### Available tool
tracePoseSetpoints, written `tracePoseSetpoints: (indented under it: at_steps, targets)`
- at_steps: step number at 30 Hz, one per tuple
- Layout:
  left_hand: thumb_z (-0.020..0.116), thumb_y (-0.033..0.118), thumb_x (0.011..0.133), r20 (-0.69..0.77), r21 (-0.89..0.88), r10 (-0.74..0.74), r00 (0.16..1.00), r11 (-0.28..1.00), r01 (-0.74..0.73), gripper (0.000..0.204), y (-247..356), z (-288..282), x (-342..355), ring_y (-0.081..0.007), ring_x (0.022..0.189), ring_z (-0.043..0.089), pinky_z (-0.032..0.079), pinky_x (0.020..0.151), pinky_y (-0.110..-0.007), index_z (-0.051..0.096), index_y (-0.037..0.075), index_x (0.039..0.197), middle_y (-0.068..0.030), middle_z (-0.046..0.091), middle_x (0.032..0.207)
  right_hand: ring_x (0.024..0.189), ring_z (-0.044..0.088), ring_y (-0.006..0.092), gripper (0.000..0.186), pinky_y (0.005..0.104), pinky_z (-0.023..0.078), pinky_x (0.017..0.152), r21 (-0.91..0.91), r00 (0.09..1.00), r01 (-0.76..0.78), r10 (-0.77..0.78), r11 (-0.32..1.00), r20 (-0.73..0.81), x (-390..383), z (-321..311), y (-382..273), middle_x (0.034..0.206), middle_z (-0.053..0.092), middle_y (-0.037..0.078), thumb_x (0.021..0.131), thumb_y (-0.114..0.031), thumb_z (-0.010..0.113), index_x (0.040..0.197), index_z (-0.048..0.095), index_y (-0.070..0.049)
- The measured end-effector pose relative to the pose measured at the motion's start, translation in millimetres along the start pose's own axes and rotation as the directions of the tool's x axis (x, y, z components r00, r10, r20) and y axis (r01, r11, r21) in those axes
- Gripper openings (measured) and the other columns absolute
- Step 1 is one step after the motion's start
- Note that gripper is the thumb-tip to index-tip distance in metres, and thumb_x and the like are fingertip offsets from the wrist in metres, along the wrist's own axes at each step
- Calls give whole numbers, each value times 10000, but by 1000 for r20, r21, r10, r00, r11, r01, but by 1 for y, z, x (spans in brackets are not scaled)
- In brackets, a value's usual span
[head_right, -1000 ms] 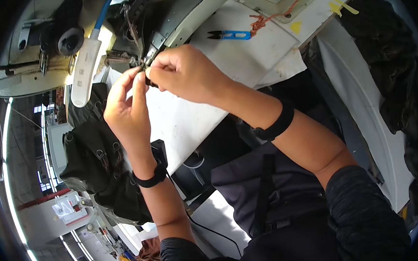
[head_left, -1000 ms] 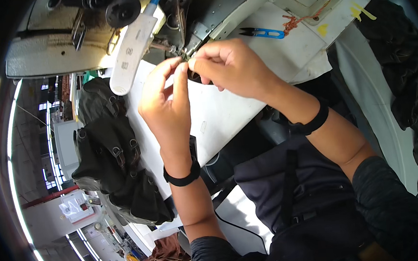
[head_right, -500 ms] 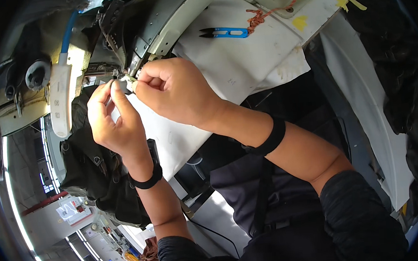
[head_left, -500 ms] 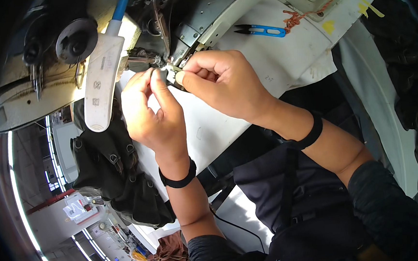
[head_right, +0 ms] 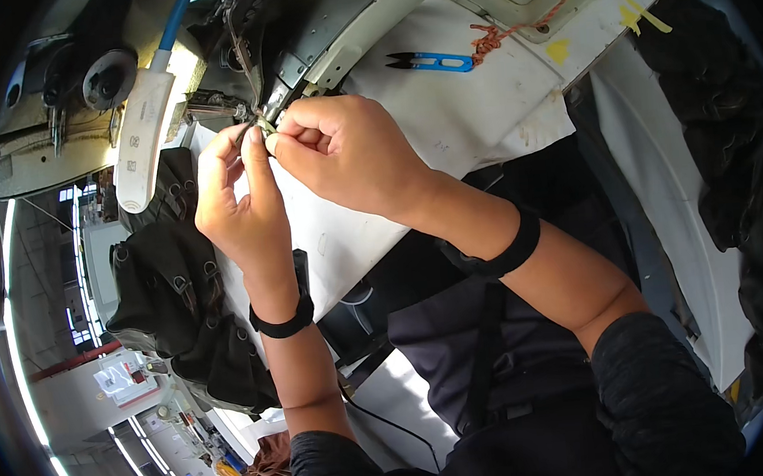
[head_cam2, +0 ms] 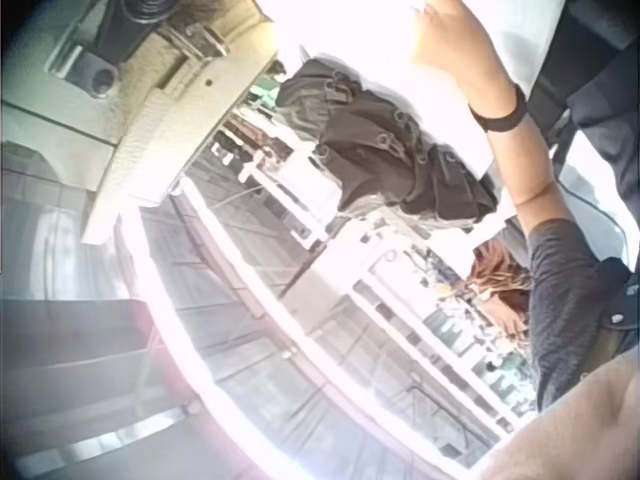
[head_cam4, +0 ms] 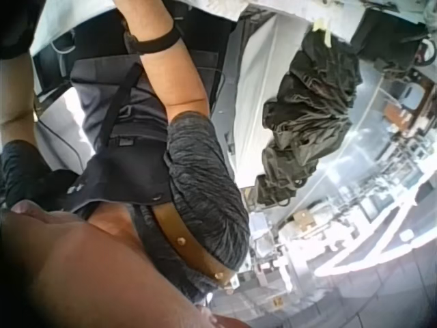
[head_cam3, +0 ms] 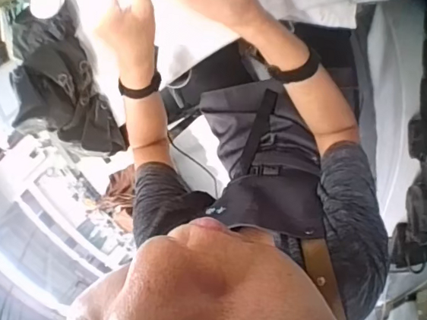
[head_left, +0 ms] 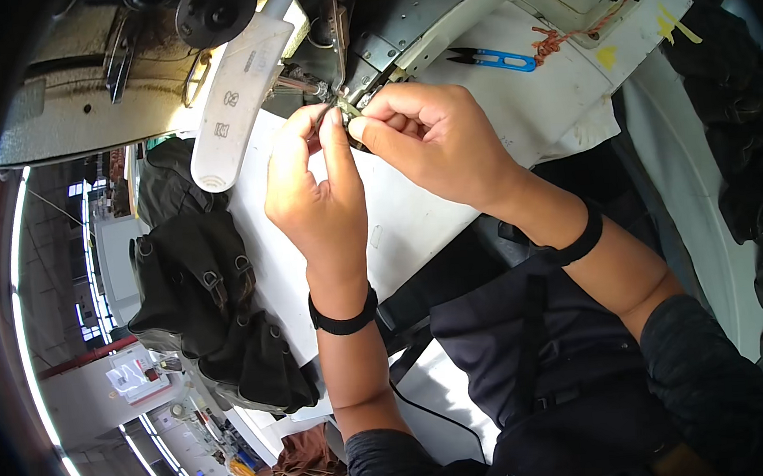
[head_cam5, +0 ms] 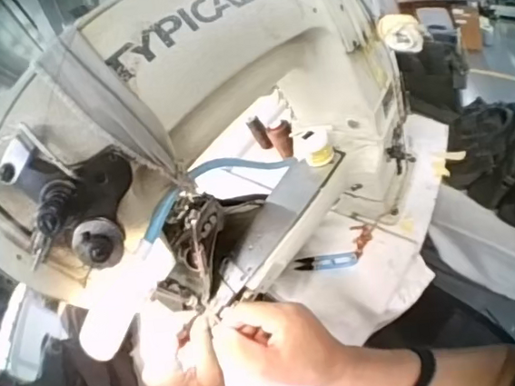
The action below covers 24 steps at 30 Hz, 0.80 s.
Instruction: The person sews a zipper onto a dark green canvas bag using an industrial sewing machine. They align the zipper, guide the bag under the needle, and stitch along the edge. The person then inspects the stitching and handles the bag to prepare for the next step.
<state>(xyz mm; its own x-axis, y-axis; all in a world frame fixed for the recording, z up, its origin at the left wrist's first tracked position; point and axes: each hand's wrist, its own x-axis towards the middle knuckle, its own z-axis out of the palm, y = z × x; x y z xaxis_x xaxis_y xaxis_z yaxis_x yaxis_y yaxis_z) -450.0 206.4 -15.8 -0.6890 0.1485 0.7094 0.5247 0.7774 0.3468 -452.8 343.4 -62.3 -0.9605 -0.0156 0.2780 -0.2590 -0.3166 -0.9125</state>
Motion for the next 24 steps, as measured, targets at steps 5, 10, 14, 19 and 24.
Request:
tracePoseSetpoints:
  at_steps: [5,10,14,19,24]
  targets:
    - [804,-20,846,68,214,232,970,946,-242,144,-9,-8,12,-212,739,693,554,678,-316,728,9,965,-85,731,870,554,482,89,178,300,407,528,-27,1000,28,-28,999,8,1,-2,0,602,591,61,925,-90,687,795,624,13]
    - [841,-58,788,54,285,402,914,871,-400,218,-21,-7,14,-220,760,698,565,679,-317,726,11,959,-89,738,889,522,501,170,175,331,423,530,-69,999,44,-44,997,-3,-1,-2,0,610,602,100,923,-112,685,801,631,2]
    - [806,-93,854,-7,158,405,914,903,-399,211,-23,-3,8,-154,740,680,568,705,-274,724,-3,1027,-80,733,911,602,489,11,134,228,392,521,-55,999,49,-48,997,13,-3,-2,3,671,603,-39,980,-87,688,882,684,4]
    - [768,-67,899,17,51,209,978,976,-210,234,-15,-7,-9,-153,898,708,577,812,-295,709,-23,1121,-109,741,1054,588,528,85,181,283,422,542,-1,1000,11,-11,1000,13,-6,0,8,668,632,33,978,-139,690,863,670,-1]
    - [790,-113,829,-10,94,324,946,942,-322,271,-14,-5,-15,-248,932,734,589,819,-335,725,-18,1074,-130,754,1042,589,549,111,187,294,440,558,52,1000,2,-2,999,-5,-8,2,8,676,652,65,977,-166,687,896,697,2]
